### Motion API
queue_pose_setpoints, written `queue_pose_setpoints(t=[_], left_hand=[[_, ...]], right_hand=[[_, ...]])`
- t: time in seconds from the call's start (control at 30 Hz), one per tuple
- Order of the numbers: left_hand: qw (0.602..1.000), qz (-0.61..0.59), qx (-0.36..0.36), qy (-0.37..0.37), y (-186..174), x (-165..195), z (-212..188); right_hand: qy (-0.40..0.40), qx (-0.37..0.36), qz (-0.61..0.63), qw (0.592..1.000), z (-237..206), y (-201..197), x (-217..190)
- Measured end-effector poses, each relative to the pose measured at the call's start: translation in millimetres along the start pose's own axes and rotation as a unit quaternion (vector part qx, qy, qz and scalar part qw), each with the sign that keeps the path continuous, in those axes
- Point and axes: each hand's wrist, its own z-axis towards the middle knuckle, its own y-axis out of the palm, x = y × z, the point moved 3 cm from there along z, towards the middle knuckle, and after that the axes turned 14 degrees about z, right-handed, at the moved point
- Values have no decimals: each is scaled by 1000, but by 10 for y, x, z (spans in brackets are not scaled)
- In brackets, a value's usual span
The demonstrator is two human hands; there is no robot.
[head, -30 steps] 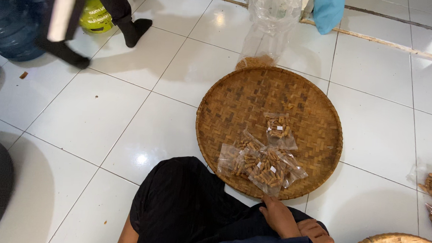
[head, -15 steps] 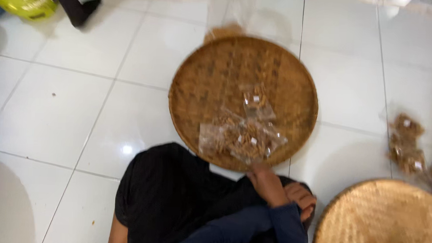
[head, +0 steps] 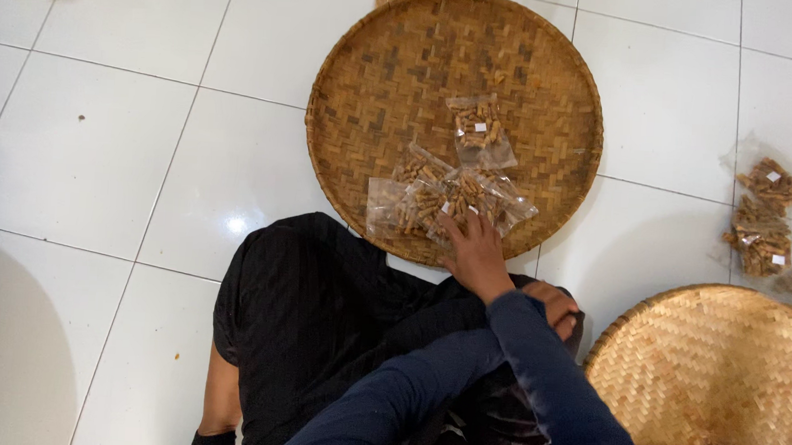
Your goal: The person sits on the floor and gathers small sealed plastic bags of snack sticks from the floor and a second woven tray, placing them one at a time onto a large woven bamboo tray resting on their lap, arranging the bags across its surface.
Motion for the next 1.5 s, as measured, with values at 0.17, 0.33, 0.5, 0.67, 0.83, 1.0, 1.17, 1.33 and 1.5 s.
queue_pose_setpoints(t=[0.17,0.33,0.5,0.67,0.83,1.0,1.17,1.33,1.5], left_hand=[[993,17,-60,-96,-184,-356,-13],[966,104,-139,-189,-963,-855,-300],[965,201,72,-151,-1859,-1538,-205],[917,307,57,-249,-2265,-2339,-9],[942,271,-46,-192,-1931,-2433,152],[923,278,-206,-168,-1399,-2153,144],[878,316,-297,-203,-1447,-2239,1],[849,393,-294,-197,-1953,-2464,-255],[805,461,-283,-244,-2655,-2606,-540]], right_hand=[[87,-82,-38,992,291,87,329],[-30,204,-286,936,222,-282,780],[118,282,-95,947,-45,-489,1164],[106,303,-13,947,-56,-413,923],[153,186,172,955,160,-66,715],[177,133,149,964,286,161,734],[207,108,61,970,390,385,572],[137,60,107,983,432,734,137],[31,24,404,914,324,666,-192]])
